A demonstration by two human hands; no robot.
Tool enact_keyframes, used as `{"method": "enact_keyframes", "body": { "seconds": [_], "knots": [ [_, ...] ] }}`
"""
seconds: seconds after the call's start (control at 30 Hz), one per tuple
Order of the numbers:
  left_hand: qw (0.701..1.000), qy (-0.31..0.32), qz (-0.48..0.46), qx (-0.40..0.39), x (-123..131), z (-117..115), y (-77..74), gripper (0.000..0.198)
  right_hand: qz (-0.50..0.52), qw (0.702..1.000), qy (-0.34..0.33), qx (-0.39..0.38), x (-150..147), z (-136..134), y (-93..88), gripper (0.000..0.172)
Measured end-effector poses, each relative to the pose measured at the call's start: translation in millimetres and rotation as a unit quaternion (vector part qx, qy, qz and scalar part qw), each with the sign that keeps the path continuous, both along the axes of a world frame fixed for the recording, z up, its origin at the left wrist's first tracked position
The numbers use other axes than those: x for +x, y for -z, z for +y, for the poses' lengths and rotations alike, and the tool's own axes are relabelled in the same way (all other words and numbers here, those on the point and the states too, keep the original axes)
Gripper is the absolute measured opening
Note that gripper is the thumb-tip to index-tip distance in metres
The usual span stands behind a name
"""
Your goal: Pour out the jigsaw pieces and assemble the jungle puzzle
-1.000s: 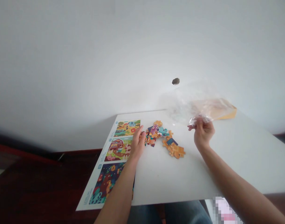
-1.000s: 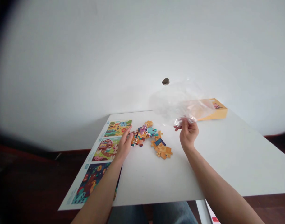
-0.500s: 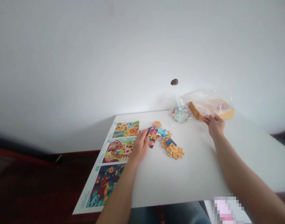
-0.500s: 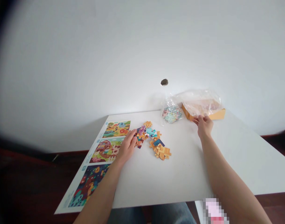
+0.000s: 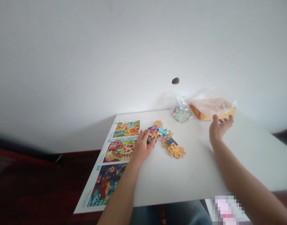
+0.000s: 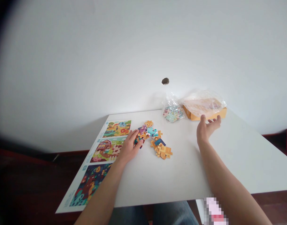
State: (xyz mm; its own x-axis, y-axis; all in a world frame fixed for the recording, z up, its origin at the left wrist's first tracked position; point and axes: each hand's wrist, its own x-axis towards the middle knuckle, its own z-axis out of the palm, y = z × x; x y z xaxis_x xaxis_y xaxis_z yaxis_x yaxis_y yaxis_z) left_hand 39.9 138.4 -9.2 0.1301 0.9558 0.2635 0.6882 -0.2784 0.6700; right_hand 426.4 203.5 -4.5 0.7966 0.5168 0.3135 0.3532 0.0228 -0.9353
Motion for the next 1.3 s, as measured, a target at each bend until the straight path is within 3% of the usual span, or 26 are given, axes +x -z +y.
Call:
{"method": "enact_keyframes", "body": {
  "seconds": [0.03, 0.07, 0.13, 0.2, 0.3, 0.4, 0.47, 0.57, 0.77, 0.9, 0.97, 1.07, 1.2, 1.3],
  "knots": [
    [1.000, -0.002, 0.000, 0.001, 0, 0, -0.6, 0.056, -0.059, 0.998, 0.024, 0.012, -9, -5, -5.9, 0.074],
    [1.000, -0.006, 0.003, 0.004, 1, 0, -1.6, 0.055, -0.121, 0.992, 0.007, 0.025, -21, -10, -12.0, 0.065],
    [1.000, -0.012, 0.022, 0.019, 2, 2, -5.0, 0.054, -0.207, 0.971, -0.104, 0.049, -49, -25, -22.6, 0.050],
    [0.997, -0.010, 0.056, 0.047, 5, 5, -9.5, 0.056, -0.265, 0.925, -0.271, 0.024, -83, -48, -26.9, 0.050],
    [0.991, 0.025, 0.113, 0.069, 12, 10, -15.4, 0.063, -0.337, 0.837, -0.422, -0.083, -133, -92, -17.2, 0.079],
    [0.985, 0.086, 0.149, 0.017, 21, 18, -17.0, 0.062, -0.407, 0.782, -0.445, -0.156, -162, -120, 1.8, 0.102],
    [0.983, 0.112, 0.147, -0.021, 27, 23, -15.5, 0.059, -0.430, 0.771, -0.435, -0.176, -165, -119, 11.0, 0.101],
    [0.987, 0.107, 0.119, -0.022, 42, 23, -10.9, 0.053, -0.439, 0.753, -0.461, -0.167, -152, -97, 16.0, 0.088],
    [0.997, -0.058, 0.035, 0.022, 98, -13, 6.7, 0.048, -0.435, 0.720, -0.535, -0.087, -115, -58, 15.5, 0.078],
    [0.991, -0.130, -0.031, -0.025, 118, -36, 10.9, 0.061, -0.402, 0.683, -0.608, -0.047, -105, -51, 7.1, 0.074],
    [0.988, -0.144, -0.035, -0.039, 108, -36, 4.4, 0.059, -0.382, 0.663, -0.643, -0.037, -104, -52, 1.2, 0.076],
    [0.994, -0.104, -0.007, 0.037, 67, -19, -6.6, 0.043, -0.345, 0.648, -0.678, -0.023, -106, -54, -4.6, 0.077],
    [0.996, -0.012, -0.003, 0.094, 13, 9, -0.7, 0.041, -0.334, 0.674, -0.659, -0.011, -108, -54, -7.1, 0.065],
    [0.995, 0.073, 0.020, 0.069, 1, 13, 12.4, 0.044, -0.352, 0.694, -0.628, 0.006, -111, -61, -13.1, 0.056]
  ]
}}
